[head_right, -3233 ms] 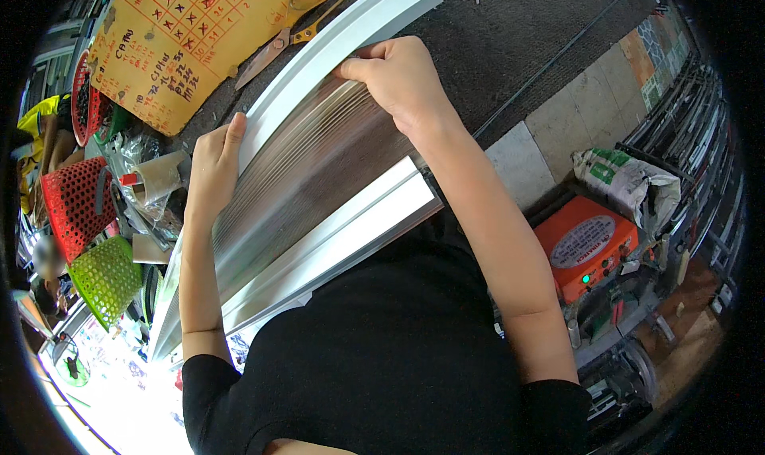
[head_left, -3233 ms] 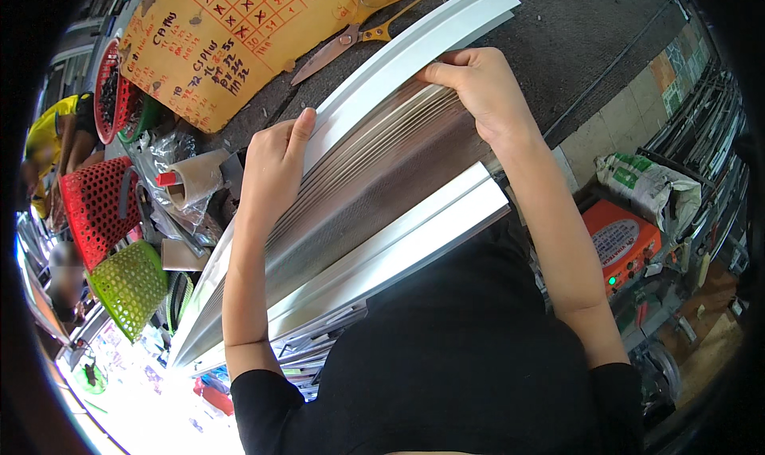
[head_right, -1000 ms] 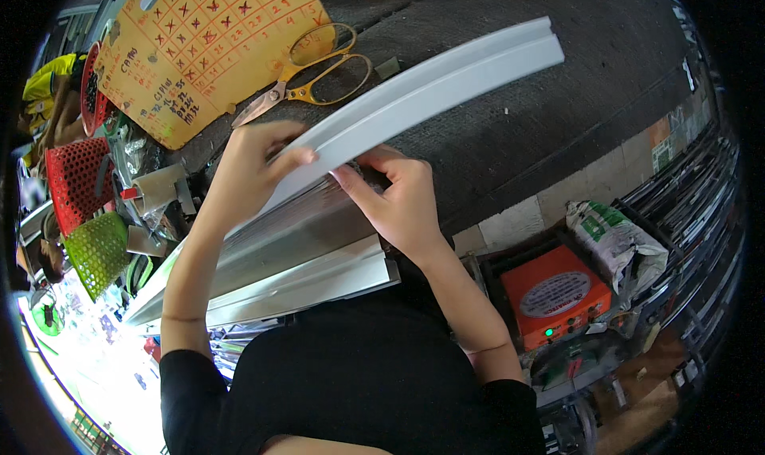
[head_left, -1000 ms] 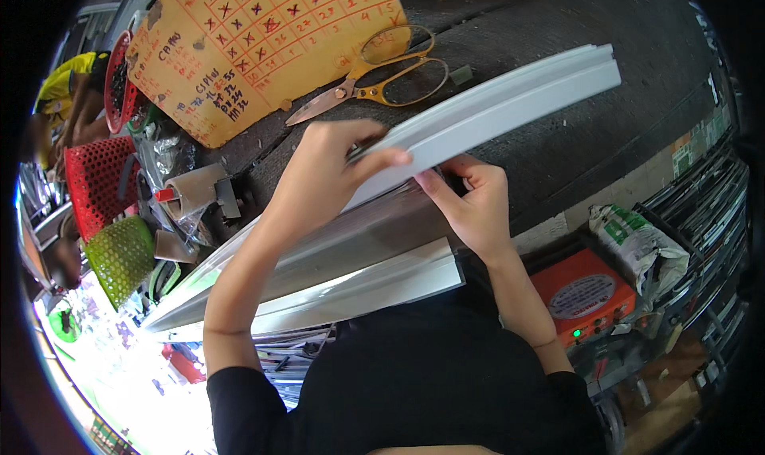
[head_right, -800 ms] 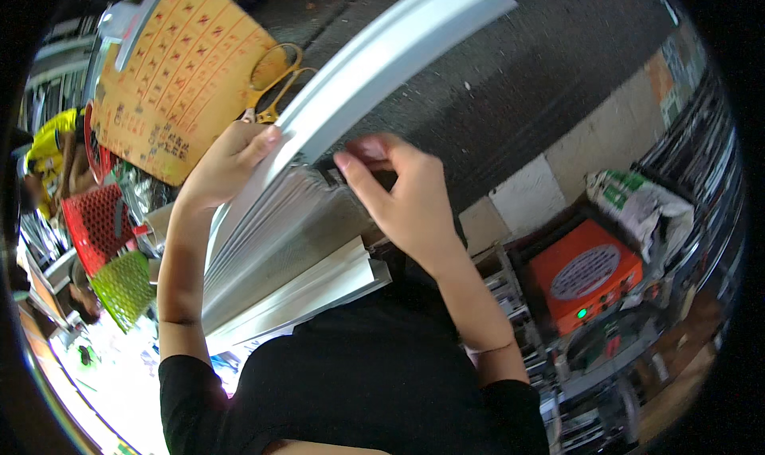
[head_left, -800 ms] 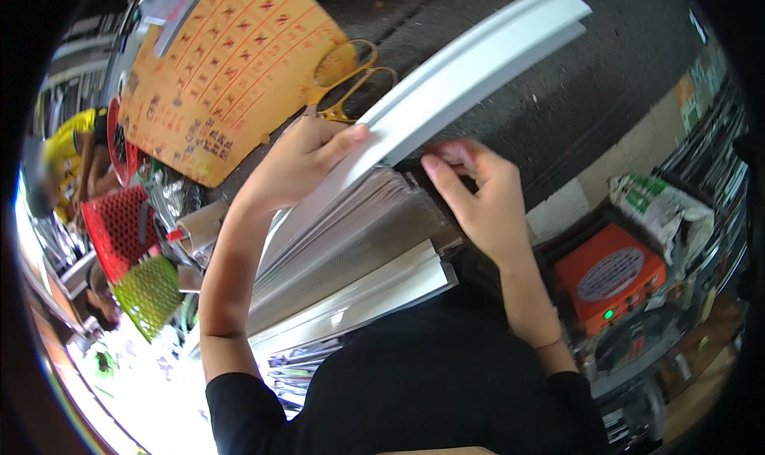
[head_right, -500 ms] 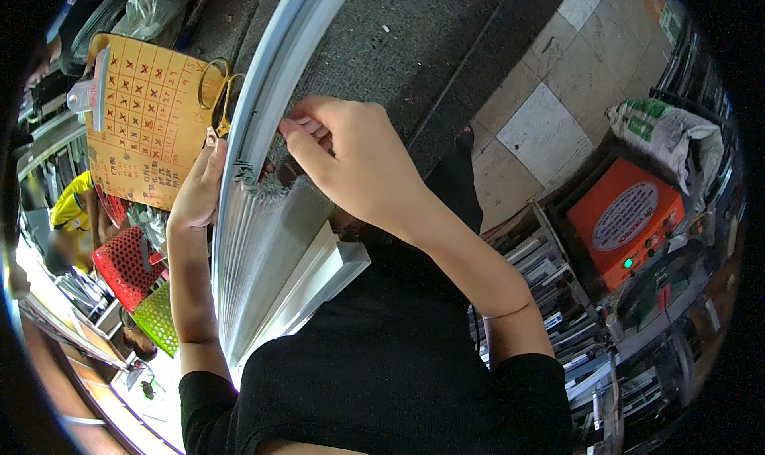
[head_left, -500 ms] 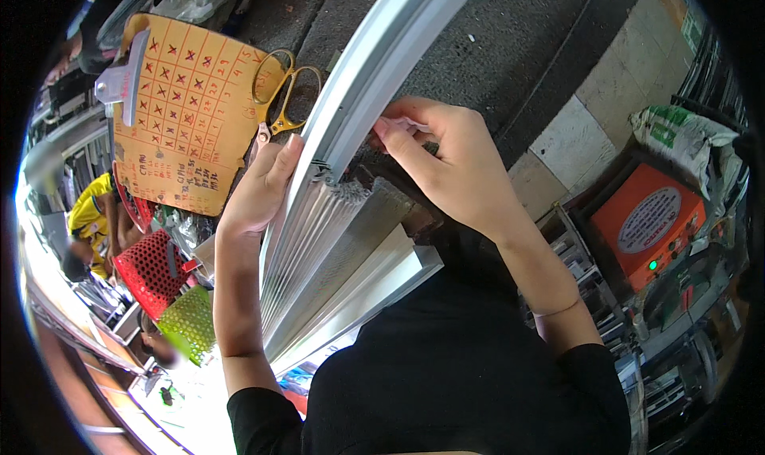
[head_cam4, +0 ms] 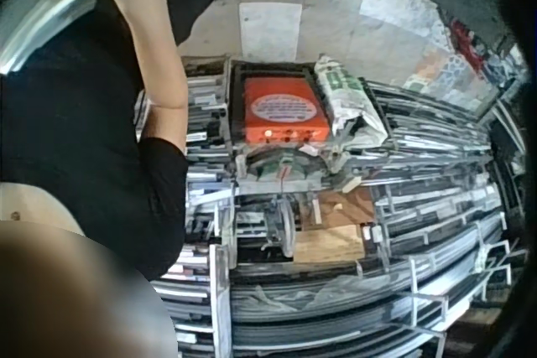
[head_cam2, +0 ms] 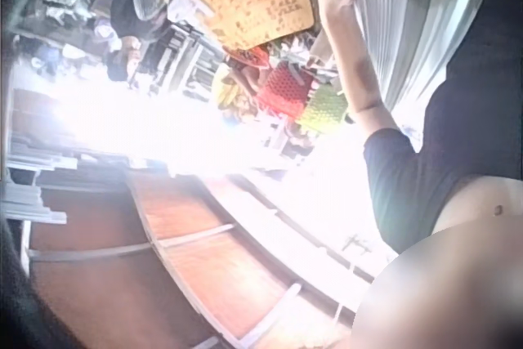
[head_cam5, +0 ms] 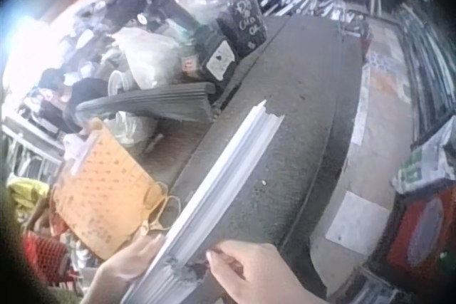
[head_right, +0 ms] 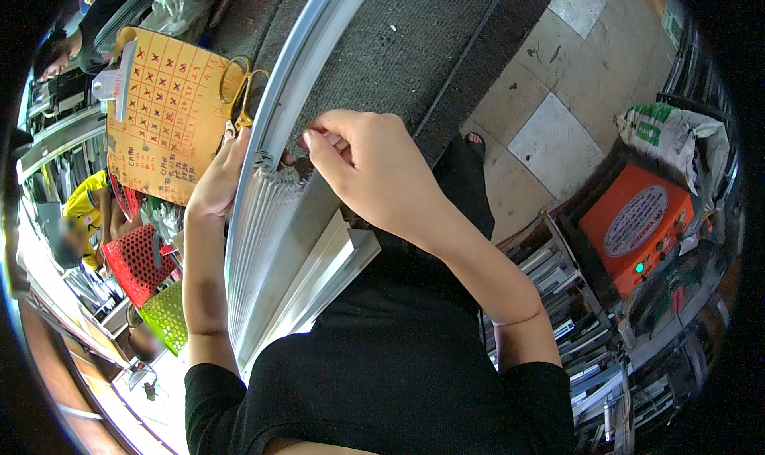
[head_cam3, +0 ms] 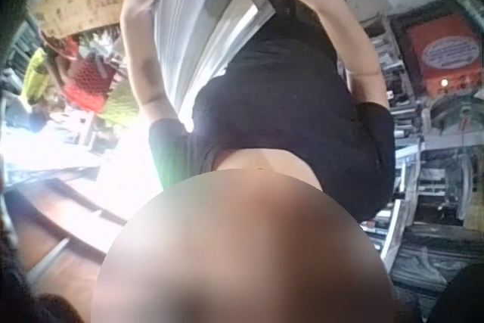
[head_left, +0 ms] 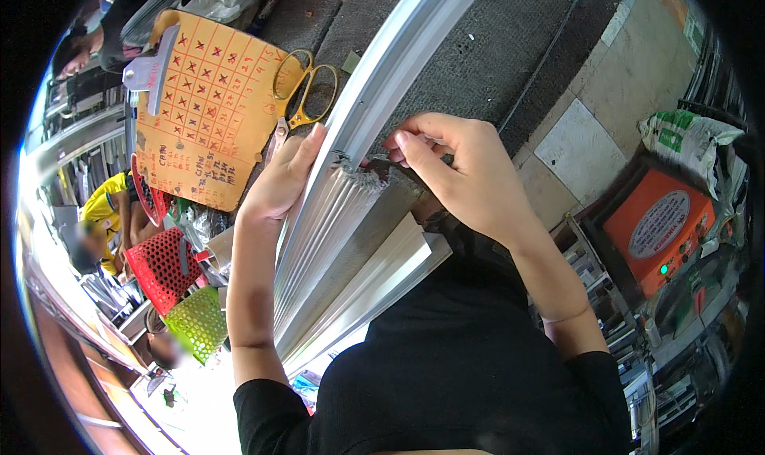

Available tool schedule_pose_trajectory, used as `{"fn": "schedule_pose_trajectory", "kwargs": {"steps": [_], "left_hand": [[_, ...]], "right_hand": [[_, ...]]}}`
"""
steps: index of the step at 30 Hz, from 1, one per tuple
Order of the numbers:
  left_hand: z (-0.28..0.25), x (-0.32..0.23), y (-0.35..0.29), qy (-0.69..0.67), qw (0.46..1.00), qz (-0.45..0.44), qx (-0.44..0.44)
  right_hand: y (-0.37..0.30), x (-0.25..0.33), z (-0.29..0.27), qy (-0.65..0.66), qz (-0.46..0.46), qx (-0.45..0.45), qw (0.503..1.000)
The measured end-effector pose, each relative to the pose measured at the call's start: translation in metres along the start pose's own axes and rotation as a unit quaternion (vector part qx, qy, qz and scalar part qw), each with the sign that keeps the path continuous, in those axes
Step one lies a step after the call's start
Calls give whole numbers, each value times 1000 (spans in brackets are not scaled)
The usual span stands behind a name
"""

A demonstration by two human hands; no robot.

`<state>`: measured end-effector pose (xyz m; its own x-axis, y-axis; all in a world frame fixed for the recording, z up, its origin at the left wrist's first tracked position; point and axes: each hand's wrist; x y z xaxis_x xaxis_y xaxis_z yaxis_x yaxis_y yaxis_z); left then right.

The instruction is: The person assembles aluminum window frame profiles by inserting small metal clips into the profile ends and trimming excess material with scissors. They handle several long profiles, aligning and cutting them on a workbench in a workshop setting.

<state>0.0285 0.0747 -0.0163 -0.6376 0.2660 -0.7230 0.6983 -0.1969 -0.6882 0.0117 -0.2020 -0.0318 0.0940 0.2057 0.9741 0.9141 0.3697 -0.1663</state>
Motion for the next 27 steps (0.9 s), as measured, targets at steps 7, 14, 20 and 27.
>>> {"fn": "schedule_pose_trajectory", "kwargs": {"steps": [7, 14, 20, 27], "left_hand": [[3, 2, 4, 27, 1000, -5, -3], [6, 6, 8, 10, 998, -56, -25], [12, -3, 4, 70, 992, -102, -13], [24, -9, -1, -12, 993, -62, 97]], "right_hand": [[-4, 17, -20, -97, -35, -25, 994], [11, 41, -48, -173, -109, -104, 973], [20, 62, -53, -272, -174, -88, 942], [146, 83, 4, -491, -300, 126, 808]]}}
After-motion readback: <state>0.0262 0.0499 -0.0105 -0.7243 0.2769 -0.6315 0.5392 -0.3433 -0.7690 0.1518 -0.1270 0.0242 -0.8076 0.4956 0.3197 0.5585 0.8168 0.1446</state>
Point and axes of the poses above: each hand's wrist, its own y-axis towards the middle knuckle, its own z-axis out of the palm, x = y × z, and after that the axes turned 13 degrees about -y, right-handed
